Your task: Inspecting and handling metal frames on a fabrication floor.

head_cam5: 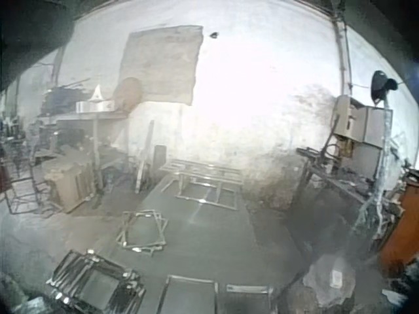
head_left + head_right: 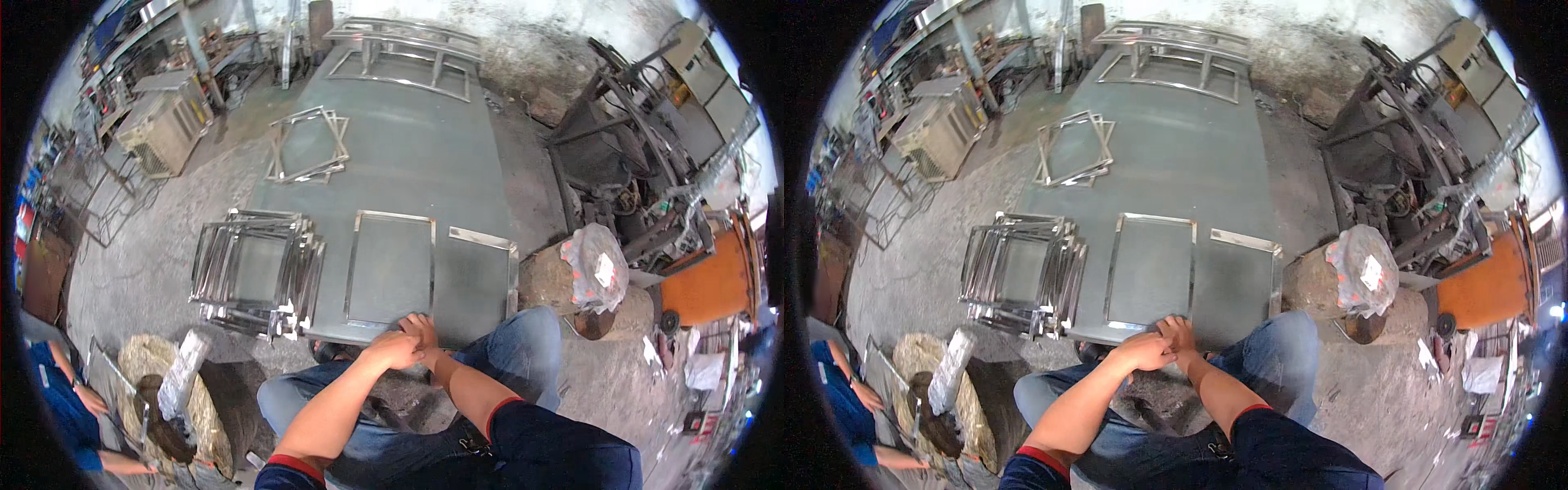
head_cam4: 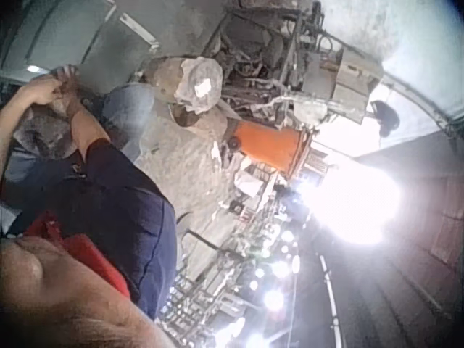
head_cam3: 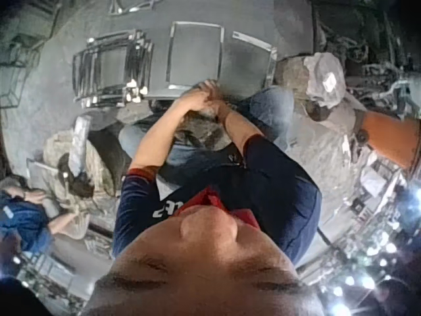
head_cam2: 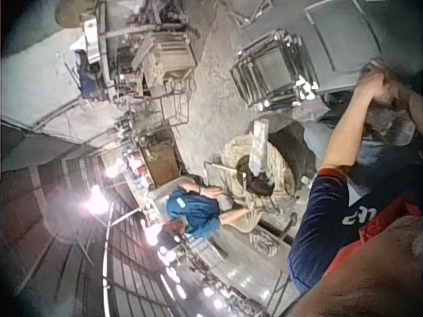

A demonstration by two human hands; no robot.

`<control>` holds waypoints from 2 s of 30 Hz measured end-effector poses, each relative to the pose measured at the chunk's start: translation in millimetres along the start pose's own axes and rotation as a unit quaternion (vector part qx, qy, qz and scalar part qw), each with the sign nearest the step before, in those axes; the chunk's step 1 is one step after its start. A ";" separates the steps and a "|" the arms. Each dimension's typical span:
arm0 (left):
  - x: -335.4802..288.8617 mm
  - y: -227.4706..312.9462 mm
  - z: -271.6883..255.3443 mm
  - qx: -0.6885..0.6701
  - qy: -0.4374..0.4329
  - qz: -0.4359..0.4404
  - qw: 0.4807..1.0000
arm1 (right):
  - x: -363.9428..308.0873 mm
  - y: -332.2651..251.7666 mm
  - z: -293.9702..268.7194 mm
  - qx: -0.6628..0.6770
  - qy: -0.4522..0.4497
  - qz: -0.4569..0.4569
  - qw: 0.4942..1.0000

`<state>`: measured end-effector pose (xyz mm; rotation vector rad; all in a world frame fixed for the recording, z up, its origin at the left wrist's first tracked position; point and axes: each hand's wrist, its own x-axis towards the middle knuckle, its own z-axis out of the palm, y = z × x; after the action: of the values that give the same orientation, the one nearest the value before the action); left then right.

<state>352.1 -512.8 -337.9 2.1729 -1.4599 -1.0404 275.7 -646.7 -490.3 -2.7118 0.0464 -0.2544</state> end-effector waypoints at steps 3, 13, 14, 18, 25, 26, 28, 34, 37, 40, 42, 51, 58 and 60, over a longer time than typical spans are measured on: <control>-4.0 -1.5 -0.5 0.011 -0.001 -0.008 1.000 | 9.0 5.1 -4.1 0.004 -0.035 -0.047 0.998; 1.7 17.6 -16.3 0.056 -0.002 -0.040 0.998 | 92.0 29.0 -23.8 -0.093 -0.056 0.048 0.993; 3.8 20.6 -18.7 0.033 0.010 -0.018 0.999 | 109.1 40.0 -32.4 -0.090 -0.011 0.023 0.996; 7.3 29.8 -26.6 0.012 -0.013 -0.038 0.999 | 182.8 95.4 -73.1 -0.113 -0.026 0.044 0.992; 6.5 30.1 -35.4 0.025 0.023 -0.021 0.999 | 252.2 211.8 -122.0 -0.148 0.015 0.098 0.984; 7.5 29.8 -36.3 0.024 0.038 -0.016 0.999 | 253.8 225.8 -124.1 -0.132 0.015 0.100 0.986; 10.9 29.7 -37.8 0.018 0.052 -0.016 0.998 | 251.2 249.0 -126.0 -0.153 0.010 0.117 0.981; 21.2 36.7 -38.9 0.056 0.015 -0.024 0.998 | 215.7 282.0 -114.4 -0.169 -0.021 0.192 0.967; 25.0 40.4 -39.0 0.033 0.025 -0.019 0.999 | 201.6 286.9 -105.9 -0.128 0.007 0.230 0.965; 31.3 40.8 -39.7 0.029 -0.029 -0.033 0.999 | 199.7 284.2 -117.3 -0.172 0.059 0.187 0.965; 36.8 38.5 -40.3 0.006 -0.002 -0.043 0.999 | 201.7 272.6 -142.8 -0.149 -0.003 0.156 0.976; 24.7 7.2 -54.6 0.001 0.053 -0.104 0.993 | 100.2 89.9 -309.7 0.020 -0.049 -0.046 0.998; -134.0 -24.3 -37.5 -0.007 0.387 -0.281 0.878 | -44.7 24.2 -317.2 -0.011 0.055 0.228 0.972; -187.3 -13.3 -8.1 0.049 0.446 -0.358 0.819 | -50.3 19.6 -312.5 -0.062 0.088 0.188 0.976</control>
<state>327.2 -340.2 -267.6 2.7412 -0.2592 0.0248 168.6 -786.3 -226.5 -2.7239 0.6381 -0.3853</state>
